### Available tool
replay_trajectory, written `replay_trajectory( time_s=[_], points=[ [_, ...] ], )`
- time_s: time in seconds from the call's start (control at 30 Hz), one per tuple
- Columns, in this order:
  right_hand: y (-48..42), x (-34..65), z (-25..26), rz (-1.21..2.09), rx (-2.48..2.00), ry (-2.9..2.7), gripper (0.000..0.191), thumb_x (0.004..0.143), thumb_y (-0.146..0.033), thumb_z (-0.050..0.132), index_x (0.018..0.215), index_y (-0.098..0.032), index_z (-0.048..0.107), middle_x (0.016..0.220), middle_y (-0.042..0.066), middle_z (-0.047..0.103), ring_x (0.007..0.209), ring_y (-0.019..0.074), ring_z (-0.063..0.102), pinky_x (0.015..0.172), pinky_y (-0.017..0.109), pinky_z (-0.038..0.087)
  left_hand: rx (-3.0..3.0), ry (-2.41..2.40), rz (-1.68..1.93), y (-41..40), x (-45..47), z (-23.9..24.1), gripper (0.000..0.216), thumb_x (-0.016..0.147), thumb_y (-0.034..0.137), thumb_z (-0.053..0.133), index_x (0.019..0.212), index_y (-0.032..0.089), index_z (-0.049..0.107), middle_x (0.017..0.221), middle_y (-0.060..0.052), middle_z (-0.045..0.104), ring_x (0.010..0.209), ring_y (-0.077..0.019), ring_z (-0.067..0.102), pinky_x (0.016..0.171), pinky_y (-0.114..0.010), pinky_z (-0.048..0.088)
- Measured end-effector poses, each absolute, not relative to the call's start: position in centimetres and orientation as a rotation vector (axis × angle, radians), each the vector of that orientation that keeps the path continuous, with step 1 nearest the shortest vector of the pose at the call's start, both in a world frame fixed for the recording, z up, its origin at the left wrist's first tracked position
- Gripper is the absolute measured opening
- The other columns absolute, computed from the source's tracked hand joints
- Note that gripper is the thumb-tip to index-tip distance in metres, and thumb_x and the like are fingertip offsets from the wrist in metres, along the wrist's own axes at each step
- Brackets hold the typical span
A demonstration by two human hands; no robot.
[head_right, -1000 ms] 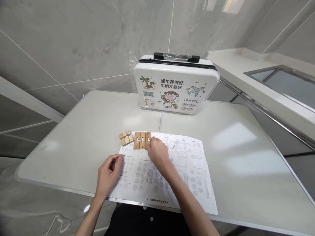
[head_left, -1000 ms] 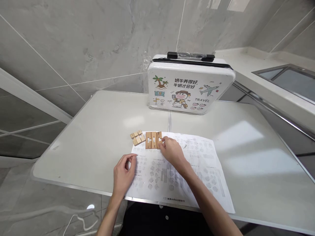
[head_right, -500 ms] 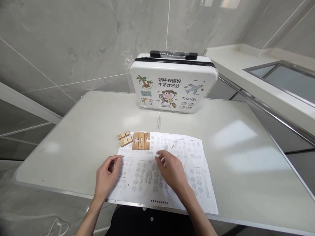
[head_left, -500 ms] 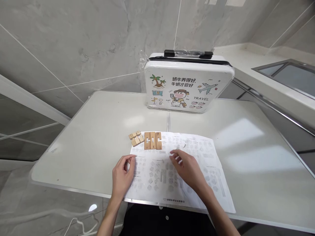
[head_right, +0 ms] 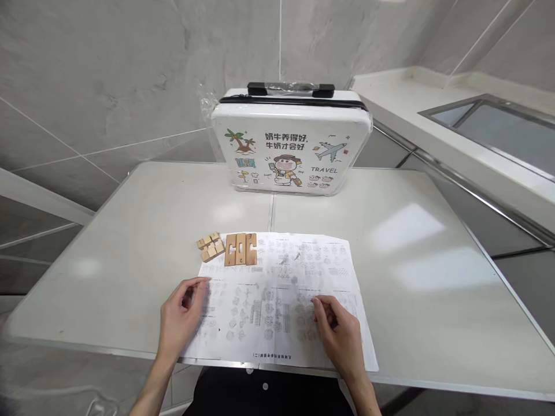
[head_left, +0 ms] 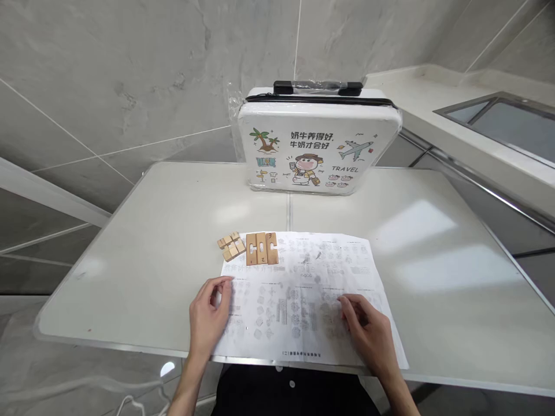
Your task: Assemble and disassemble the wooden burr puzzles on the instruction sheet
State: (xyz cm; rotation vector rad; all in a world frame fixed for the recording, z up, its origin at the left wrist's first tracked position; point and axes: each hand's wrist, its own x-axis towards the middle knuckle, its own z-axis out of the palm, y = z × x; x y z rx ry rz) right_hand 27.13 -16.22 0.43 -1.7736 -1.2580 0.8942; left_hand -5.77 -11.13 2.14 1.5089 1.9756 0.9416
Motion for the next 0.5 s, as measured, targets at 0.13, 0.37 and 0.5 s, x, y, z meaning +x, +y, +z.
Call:
replay_trajectory(
  time_s=[0.13,0.37,0.5],
  points=[
    [-16.09,27.75,0.02,0.934,-1.755,-1.317,0.042,0.103,-0.062,0.055,0.09,-0.024,0.069,0.063,0.0,0.06,0.053,0.018,0.053,0.052,0.029,0.044,1.527,1.983,0.953,-11.11,-5.97,1.91,0.031,0.099,0.05,0.062,0.104,0.023,0.078,0.085,-0.002,0.073,0.072,-0.0178,0.06,0.069,-0.029,0.048],
    [-16.21,28.08,-0.3,0.927,-1.756,-1.346,0.04,0.105,-0.059,0.055,0.091,-0.024,0.07,0.065,0.001,0.062,0.054,0.0178,0.054,0.053,0.029,0.045,1.531,1.985,0.952,-11.13,-5.96,1.71,0.029,0.099,0.049,0.063,0.103,0.024,0.078,0.085,-0.001,0.073,0.07,-0.0166,0.06,0.068,-0.028,0.048],
    [-16.12,28.07,-0.33,0.929,-1.76,-1.346,0.041,0.105,-0.059,0.055,0.09,-0.024,0.07,0.065,0.001,0.062,0.054,0.0177,0.054,0.053,0.029,0.045,1.533,1.985,0.952,-11.12,-6.02,1.64,0.03,0.099,0.049,0.063,0.103,0.024,0.078,0.086,-0.001,0.073,0.07,-0.0168,0.059,0.067,-0.028,0.047]
  ],
)
